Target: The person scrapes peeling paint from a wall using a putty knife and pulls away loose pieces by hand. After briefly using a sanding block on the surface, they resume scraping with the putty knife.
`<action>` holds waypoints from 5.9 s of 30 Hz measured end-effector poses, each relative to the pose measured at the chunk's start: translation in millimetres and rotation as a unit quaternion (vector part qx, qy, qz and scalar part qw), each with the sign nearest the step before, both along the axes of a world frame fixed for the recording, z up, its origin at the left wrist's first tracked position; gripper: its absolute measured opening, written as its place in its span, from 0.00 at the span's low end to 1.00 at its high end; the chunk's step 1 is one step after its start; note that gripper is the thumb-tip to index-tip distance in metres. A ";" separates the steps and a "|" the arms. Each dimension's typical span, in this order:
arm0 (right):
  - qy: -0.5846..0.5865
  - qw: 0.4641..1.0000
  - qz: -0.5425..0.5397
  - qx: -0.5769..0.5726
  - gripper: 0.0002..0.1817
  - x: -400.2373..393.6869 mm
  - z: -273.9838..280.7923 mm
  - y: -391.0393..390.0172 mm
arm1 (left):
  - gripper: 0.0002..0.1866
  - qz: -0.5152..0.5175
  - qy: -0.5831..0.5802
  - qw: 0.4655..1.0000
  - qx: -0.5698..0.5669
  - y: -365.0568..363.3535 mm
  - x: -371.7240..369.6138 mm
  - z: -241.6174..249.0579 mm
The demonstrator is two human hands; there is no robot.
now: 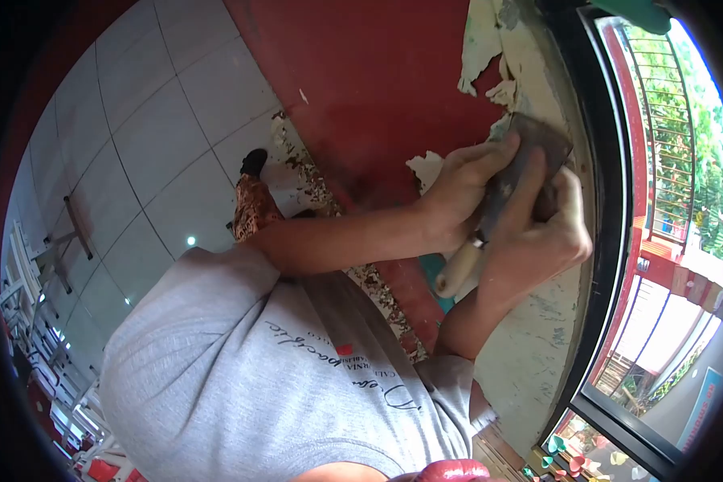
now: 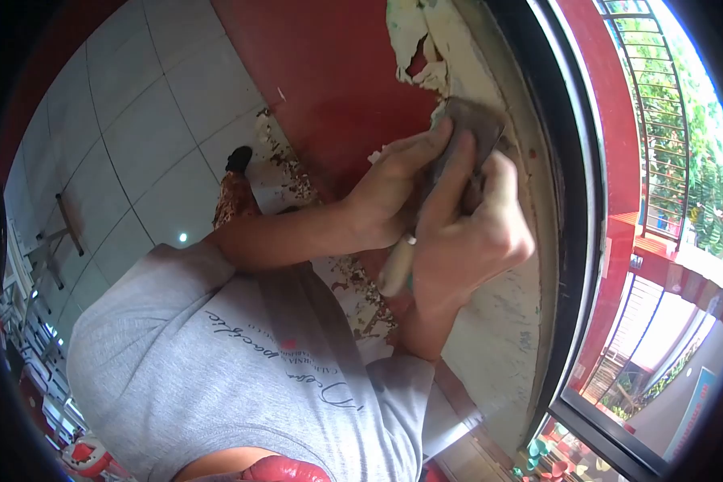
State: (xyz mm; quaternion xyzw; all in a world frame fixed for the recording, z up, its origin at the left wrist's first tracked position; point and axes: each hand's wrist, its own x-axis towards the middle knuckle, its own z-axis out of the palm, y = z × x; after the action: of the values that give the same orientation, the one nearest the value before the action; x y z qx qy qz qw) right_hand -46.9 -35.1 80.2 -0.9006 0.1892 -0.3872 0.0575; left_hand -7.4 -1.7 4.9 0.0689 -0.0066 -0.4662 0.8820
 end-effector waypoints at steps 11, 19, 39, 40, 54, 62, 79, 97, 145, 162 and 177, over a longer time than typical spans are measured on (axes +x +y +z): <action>-0.022 0.999 -0.018 -0.022 0.12 2.6 -7.0 -2.3 | 0.15 0.008 -0.005 0.996 -0.091 -8.2 1.2 -6.3; -0.023 0.999 0.006 0.026 0.12 -5.6 -28.4 -2.3 | 0.14 0.006 -0.014 0.999 -0.031 -8.7 -9.1 -24.3; -0.375 0.848 0.256 0.275 0.21 -71.8 41.4 -52.9 | 0.16 -0.010 0.001 0.999 0.036 6.7 -3.2 3.2; -0.388 0.829 0.257 0.310 0.19 -73.8 38.0 -53.8 | 0.15 -0.022 0.001 0.999 0.029 8.4 -2.8 2.9; -0.306 0.892 0.171 0.285 0.16 -100.9 22.6 -59.9 | 0.12 -0.009 -0.002 0.999 0.053 6.8 -3.7 0.8; -0.289 0.944 -0.035 -0.154 0.15 -156.5 40.9 -76.4 | 0.11 -0.008 0.013 0.999 0.032 3.5 -1.7 -3.8; -0.170 0.948 -0.134 -0.232 0.13 -210.7 19.9 -111.5 | 0.11 0.001 -0.012 1.000 0.007 -2.8 -0.5 -17.4; -0.044 0.967 -0.142 -0.208 0.12 -204.0 53.1 -122.9 | 0.11 -0.005 -0.009 1.000 -0.015 -3.4 -3.0 -14.0; 0.114 0.987 0.018 0.108 0.13 -14.8 -2.5 -2.2 | 0.16 -0.073 0.039 0.992 -0.098 1.3 -0.4 -6.4; 0.139 0.984 -0.004 0.108 0.12 -18.6 -30.3 -9.7 | 0.15 -0.049 -0.011 0.997 -0.060 1.3 2.5 -14.9; 0.099 0.991 0.020 0.082 0.13 -13.8 -29.2 -12.1 | 0.17 -0.080 -0.033 0.995 -0.054 1.8 19.0 -24.8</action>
State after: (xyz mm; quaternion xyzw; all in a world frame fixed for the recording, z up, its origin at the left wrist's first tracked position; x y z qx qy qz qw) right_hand -60.7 -47.2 51.0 -0.9304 0.2073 -0.2776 0.1197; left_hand 11.6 0.1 -20.0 0.0359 -0.0662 -0.5314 0.8438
